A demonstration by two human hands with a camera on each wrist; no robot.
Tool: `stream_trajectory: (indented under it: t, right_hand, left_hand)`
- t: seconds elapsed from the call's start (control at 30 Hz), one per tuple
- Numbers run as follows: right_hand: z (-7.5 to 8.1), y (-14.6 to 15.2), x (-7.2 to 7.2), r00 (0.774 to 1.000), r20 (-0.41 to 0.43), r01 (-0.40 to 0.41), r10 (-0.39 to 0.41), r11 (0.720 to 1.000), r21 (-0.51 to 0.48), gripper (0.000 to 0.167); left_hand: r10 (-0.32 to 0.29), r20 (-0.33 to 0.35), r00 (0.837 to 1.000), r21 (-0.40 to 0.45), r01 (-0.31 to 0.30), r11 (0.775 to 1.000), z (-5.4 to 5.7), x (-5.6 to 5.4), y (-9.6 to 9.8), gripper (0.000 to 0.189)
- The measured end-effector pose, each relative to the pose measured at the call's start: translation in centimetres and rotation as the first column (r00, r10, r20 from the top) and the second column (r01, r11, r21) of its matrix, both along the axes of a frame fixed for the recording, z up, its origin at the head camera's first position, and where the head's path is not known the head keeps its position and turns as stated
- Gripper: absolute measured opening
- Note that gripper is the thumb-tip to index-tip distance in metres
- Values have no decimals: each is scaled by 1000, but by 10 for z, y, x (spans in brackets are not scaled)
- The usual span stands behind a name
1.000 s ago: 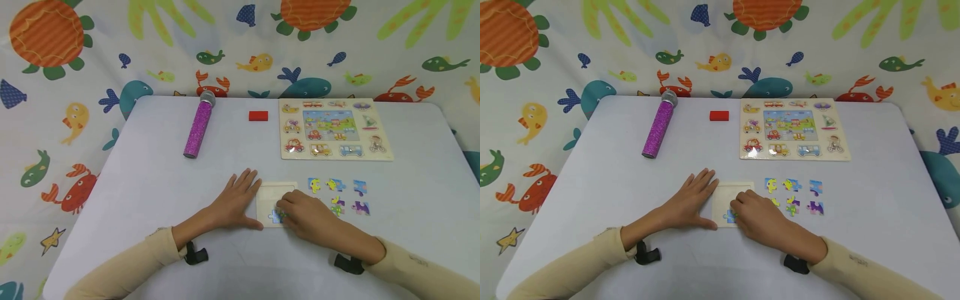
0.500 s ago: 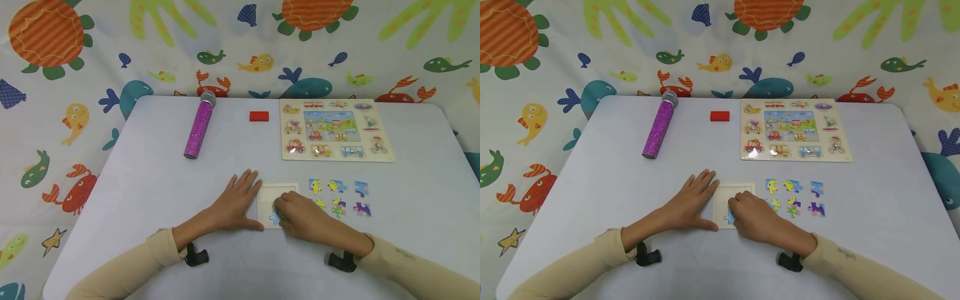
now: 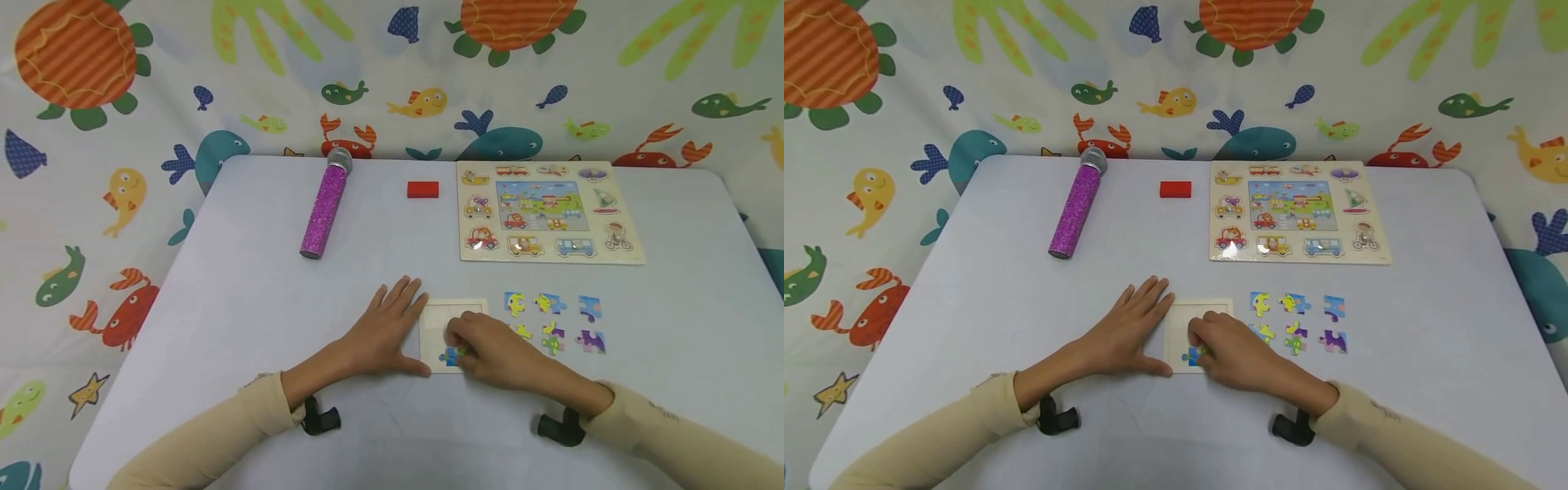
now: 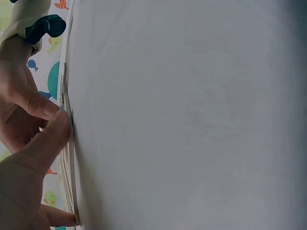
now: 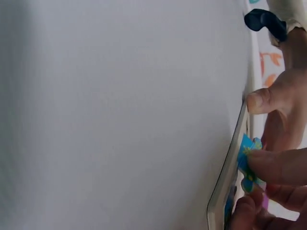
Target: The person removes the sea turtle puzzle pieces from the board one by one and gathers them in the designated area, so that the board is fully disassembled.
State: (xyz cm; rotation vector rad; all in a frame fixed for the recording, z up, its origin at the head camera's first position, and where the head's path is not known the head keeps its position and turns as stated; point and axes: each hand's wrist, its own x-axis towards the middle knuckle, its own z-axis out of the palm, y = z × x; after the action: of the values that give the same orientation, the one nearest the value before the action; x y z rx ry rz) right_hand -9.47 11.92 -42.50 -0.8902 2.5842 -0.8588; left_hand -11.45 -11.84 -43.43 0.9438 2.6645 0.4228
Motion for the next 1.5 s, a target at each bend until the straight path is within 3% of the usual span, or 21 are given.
stream_trajectory:
  t: [0.17,0.27,0.43,0.53,0.6,0.73,0.8,0.93,1.13,1.23,1.33,1.5]
  right_hand:
    - [2,10,7,998,61,25,-17,991,-129,24]
    - [11,29,10,988,138,93,-68,979,-181,19]
    - [28,80,14,946,207,274,-250,957,-97,11]
    - [26,109,18,914,232,344,-333,939,-8,10]
    - [20,123,21,898,261,359,-355,933,31,9]
    - [8,133,27,901,280,337,-331,941,30,10]
    - [4,132,30,921,235,317,-312,948,15,13]
    - [-2,125,37,947,60,312,-314,949,45,20]
    - [-1,110,44,935,-172,333,-309,933,134,24]
    - [6,98,41,931,-205,327,-301,939,108,27]
    - [13,81,34,944,-189,283,-269,958,50,36]
    - [10,48,23,967,-234,121,-103,991,63,46]
  left_hand:
    - [-6,2,1000,-11,6,1000,-1,1,1,121]
    - [-10,-4,1000,-9,10,1000,-1,1,2,121]
    - [1,1,1000,0,-1,1000,-1,-1,2,121]
    - [8,6,1000,5,-8,1000,0,-1,2,121]
    - [11,6,1000,10,-11,1000,1,-1,1,121]
    - [13,8,1000,10,-13,1000,0,-1,0,121]
    - [12,11,1000,13,-12,1000,0,-1,0,121]
    - [4,16,1000,19,-4,1000,0,-1,1,120]
    - [-1,17,1000,25,1,1000,2,-1,0,120]
    - [1,17,1000,24,-1,1000,2,-1,0,120]
    - [6,14,1000,25,-6,1000,2,0,-1,120]
    - [0,14,1000,28,0,1000,-1,0,0,120]
